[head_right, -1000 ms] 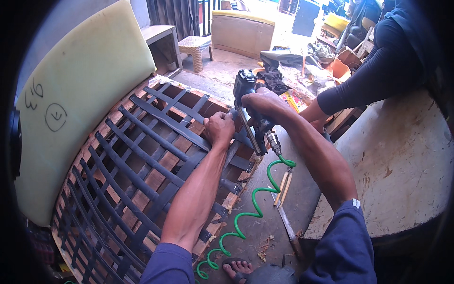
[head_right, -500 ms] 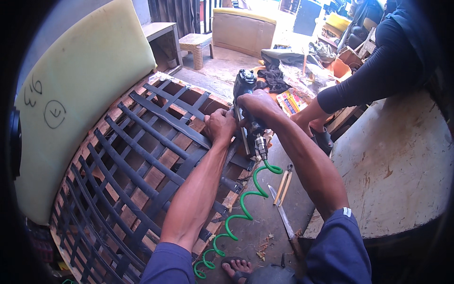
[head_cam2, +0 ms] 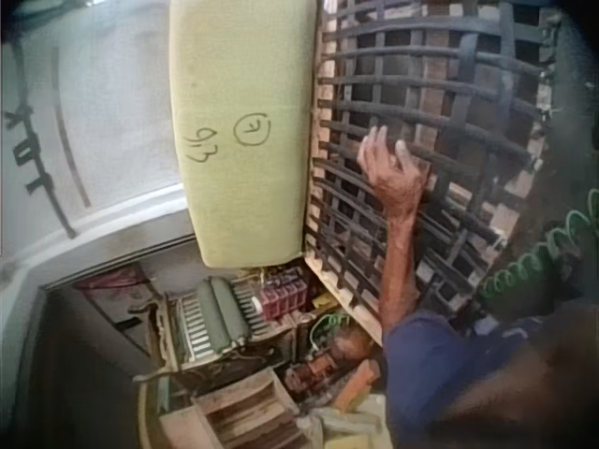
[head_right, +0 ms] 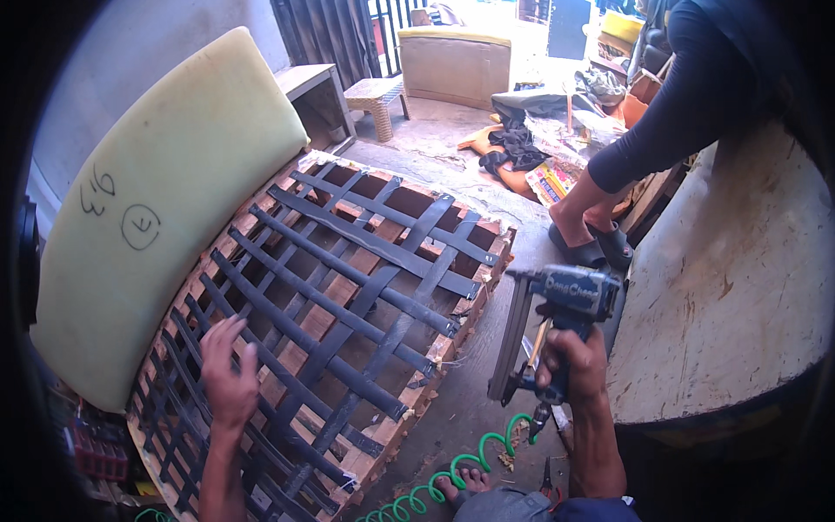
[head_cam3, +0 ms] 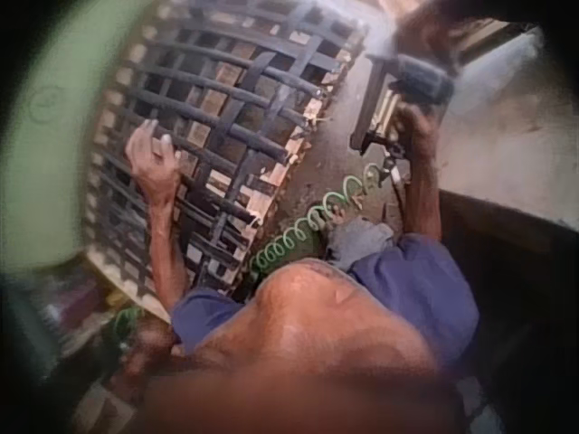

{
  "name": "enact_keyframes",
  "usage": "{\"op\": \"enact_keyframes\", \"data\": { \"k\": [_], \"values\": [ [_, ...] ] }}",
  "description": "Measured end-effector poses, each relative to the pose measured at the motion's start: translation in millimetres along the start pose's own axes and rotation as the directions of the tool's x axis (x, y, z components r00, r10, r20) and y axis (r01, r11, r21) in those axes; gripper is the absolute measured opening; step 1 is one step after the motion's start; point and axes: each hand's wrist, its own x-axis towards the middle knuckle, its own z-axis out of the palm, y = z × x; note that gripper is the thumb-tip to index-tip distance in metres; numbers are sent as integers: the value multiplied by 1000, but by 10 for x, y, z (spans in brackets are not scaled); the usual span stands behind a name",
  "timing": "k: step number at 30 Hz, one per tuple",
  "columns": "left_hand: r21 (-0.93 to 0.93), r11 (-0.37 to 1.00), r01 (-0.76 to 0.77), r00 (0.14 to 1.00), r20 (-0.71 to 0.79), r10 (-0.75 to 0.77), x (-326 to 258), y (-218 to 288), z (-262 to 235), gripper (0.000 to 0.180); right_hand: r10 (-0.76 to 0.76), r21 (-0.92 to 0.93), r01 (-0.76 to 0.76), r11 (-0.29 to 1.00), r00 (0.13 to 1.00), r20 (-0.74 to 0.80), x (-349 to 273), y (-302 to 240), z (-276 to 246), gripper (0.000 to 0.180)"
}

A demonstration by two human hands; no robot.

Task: The person weaves black straps across a wooden furniture frame to create a grid pattern. They use a staple gun to secure the straps and a hammer to adjust them. Another person is visible in the background working on a separate piece.

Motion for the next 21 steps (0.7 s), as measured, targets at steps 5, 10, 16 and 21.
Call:
{"op": "enact_keyframes", "data": {
  "k": [5, 10, 16, 21],
  "values": [
    [527, 626, 574, 819, -368, -441, -1699, -1341, -1811, 36, 456, -392, -412, 823, 890, 22, -747, 510, 99, 26],
    [430, 266, 863, 450, -417, -789, -2787, -1471, -2099, 42, 442, -382, -353, 854, 880, 175, -968, 853, 277, 30],
    [-73, 337, 939, 321, -177, -931, -2834, -868, -1697, 51, 222, -562, -101, 821, 963, 150, -891, 874, 354, 24],
    [-785, 3, 620, 305, 237, -922, -3204, -438, -1566, 58, 63, -670, 54, 741, 987, 150, -739, 679, 449, 22]
  ]
}}
